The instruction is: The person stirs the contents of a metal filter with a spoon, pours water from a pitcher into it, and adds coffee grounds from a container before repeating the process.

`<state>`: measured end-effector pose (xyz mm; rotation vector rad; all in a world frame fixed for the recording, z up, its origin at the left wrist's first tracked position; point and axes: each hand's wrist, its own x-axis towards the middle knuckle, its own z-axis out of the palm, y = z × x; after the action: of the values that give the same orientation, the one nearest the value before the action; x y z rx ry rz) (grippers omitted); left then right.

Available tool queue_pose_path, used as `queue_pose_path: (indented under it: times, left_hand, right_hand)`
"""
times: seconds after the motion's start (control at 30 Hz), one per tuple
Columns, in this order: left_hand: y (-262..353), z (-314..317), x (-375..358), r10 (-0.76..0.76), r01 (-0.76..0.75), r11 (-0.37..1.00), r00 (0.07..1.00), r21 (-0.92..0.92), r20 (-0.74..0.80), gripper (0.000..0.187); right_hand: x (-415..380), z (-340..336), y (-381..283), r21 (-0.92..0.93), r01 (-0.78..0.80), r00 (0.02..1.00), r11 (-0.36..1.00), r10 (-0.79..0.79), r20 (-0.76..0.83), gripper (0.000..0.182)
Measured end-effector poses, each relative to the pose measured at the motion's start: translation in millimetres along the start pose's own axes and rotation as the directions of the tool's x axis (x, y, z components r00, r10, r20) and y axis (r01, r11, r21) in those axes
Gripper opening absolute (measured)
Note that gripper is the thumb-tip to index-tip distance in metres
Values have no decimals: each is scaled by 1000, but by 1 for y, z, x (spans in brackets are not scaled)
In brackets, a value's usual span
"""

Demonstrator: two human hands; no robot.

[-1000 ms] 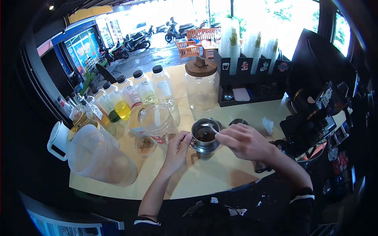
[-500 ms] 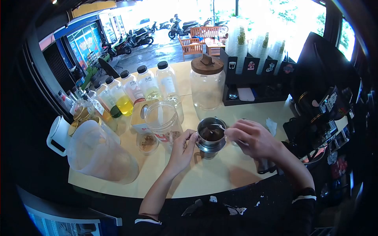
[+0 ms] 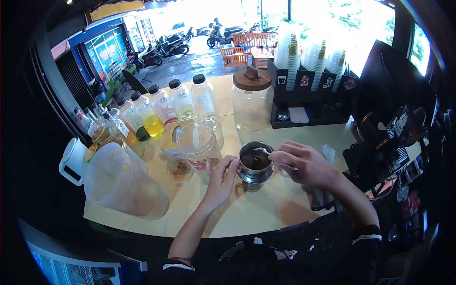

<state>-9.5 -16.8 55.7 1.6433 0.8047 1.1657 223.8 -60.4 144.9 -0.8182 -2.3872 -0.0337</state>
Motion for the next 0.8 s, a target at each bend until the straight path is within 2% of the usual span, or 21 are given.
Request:
queue_pose_path:
  times: [0.03,0.1,0.23,0.3,0.4,0.5,0.6,0.73,0.8]
  left_hand:
    - [1,0,0,-15,15,1000,1000,-20,-1,25]
    - [2,0,0,-27,27,999,1000,-38,-7,26]
    - [3,-1,1,-13,14,997,1000,-79,14,26]
    - [0,-2,3,18,-16,997,999,-72,27,26]
    - [-7,-3,7,37,-35,996,999,-77,27,26]
    - [-6,-3,8,5,-1,986,1000,-165,25,27]
    - [-1,-5,9,-10,16,990,999,-139,45,27]
    - [3,-4,9,-11,18,993,998,-115,56,28]
    - [3,-5,10,6,0,993,999,-120,51,28]
  right_hand:
    - [-1,1,-1,0,2,1000,1000,-2,-1,27]
    - [-2,3,-2,147,-25,1000,989,27,-10,26]
    - [-5,3,1,112,50,997,992,-43,-65,26]
    - [-5,1,-1,97,-56,998,994,59,-31,26]
    - [-6,3,-4,132,-14,997,991,24,-74,26]
    - [-8,6,3,91,-29,991,995,40,-125,25]
    - [-6,2,-4,151,-14,995,988,29,-97,24]
    - [-6,7,-2,101,-70,991,992,81,-104,22]
    - [-3,3,-7,196,-88,991,977,106,-87,22]
